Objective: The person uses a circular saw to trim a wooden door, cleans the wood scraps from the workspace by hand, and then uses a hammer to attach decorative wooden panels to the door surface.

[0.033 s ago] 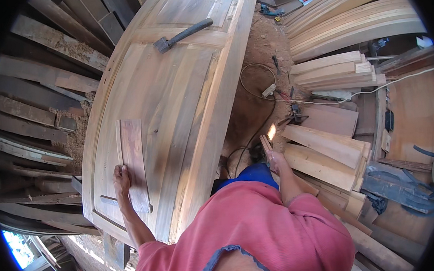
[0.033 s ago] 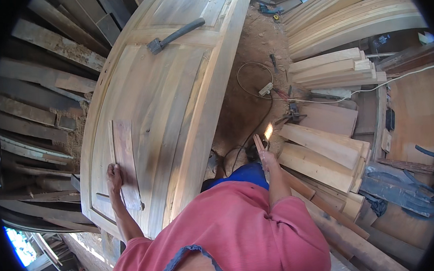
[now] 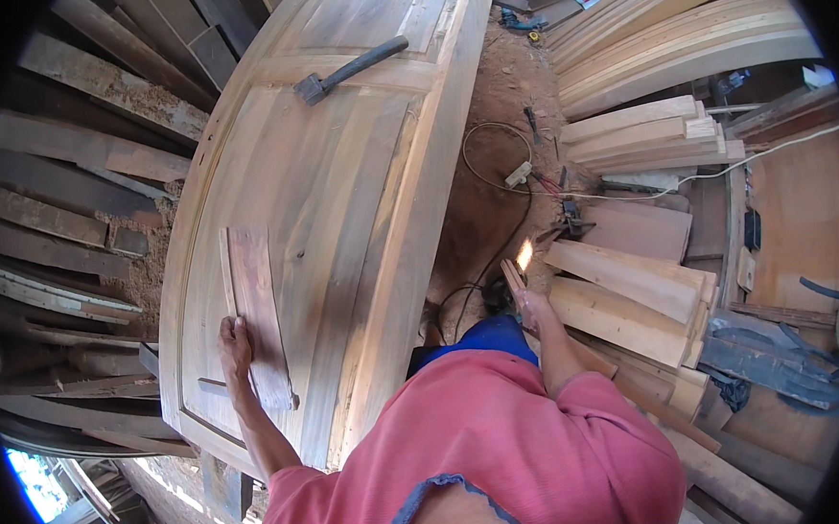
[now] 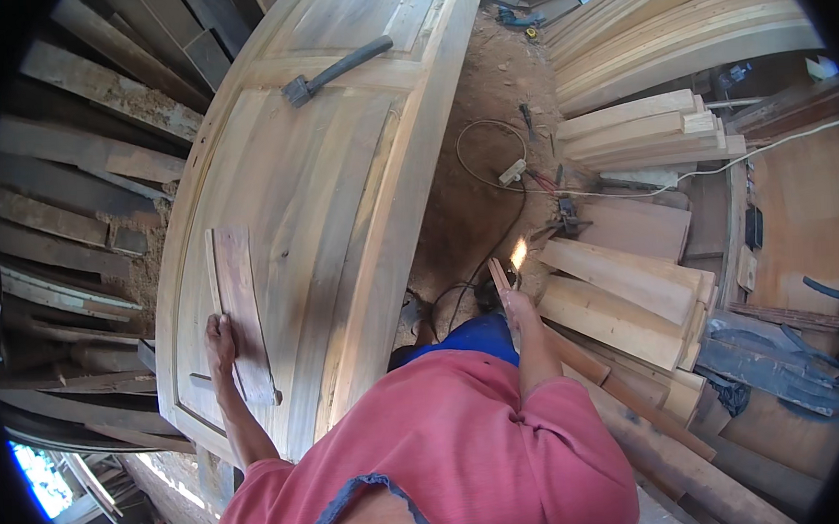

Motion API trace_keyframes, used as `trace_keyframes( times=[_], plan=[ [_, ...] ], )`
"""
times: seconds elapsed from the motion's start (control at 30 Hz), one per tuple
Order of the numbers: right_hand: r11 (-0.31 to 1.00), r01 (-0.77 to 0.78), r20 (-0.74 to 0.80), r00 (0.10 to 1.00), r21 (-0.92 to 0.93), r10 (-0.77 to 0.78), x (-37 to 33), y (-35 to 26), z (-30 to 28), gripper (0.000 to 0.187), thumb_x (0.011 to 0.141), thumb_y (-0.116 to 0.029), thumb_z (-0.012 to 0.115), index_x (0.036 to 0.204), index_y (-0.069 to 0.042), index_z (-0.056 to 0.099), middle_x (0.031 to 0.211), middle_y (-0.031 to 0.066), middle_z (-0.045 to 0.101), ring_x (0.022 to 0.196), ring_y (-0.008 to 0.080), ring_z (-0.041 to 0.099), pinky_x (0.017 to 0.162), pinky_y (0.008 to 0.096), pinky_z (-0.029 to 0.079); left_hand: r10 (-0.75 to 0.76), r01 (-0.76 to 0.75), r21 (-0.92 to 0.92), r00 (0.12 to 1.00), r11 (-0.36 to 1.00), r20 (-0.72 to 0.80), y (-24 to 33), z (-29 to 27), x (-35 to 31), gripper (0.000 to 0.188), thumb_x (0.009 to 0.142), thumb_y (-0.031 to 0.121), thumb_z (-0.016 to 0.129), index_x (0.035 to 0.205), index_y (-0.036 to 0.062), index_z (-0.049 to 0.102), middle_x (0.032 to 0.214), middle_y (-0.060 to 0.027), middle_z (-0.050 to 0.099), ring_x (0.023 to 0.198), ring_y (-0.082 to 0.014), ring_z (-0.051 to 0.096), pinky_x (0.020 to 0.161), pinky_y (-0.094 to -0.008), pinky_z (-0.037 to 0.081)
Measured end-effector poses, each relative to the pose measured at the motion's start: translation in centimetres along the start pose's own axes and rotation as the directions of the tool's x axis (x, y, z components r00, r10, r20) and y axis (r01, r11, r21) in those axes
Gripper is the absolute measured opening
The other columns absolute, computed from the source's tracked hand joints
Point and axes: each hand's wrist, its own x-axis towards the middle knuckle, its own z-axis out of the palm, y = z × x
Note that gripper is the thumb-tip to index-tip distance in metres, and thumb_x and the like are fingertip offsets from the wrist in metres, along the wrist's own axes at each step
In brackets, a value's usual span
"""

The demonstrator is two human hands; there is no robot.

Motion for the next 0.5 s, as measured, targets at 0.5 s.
trace_keyframes(
  times=[0.5],
  plan=[
    [0.824, 0.556, 0.000, 0.829, -0.105, -0.559, 4.8, -8.1, -15.8, 0.063, 0.076, -0.028, 0.078, 0.126, 0.009, 0.064, 0.130, 0.0182, 0.066, 0.124, 0.0268, 0.062, 0.100, 0.0362, 0.049, 0.281, -0.023, -0.856, 0.949, 0.516, 0.143, 21.7, 13.2, -3.0, 0.026, 0.105, 0.033, 0.056, 0.111, 0.0084, 0.061, 0.095, -0.0017, 0.069, 0.081, -0.0086, 0.064, 0.070, -0.0257, 0.053]
  ],
)
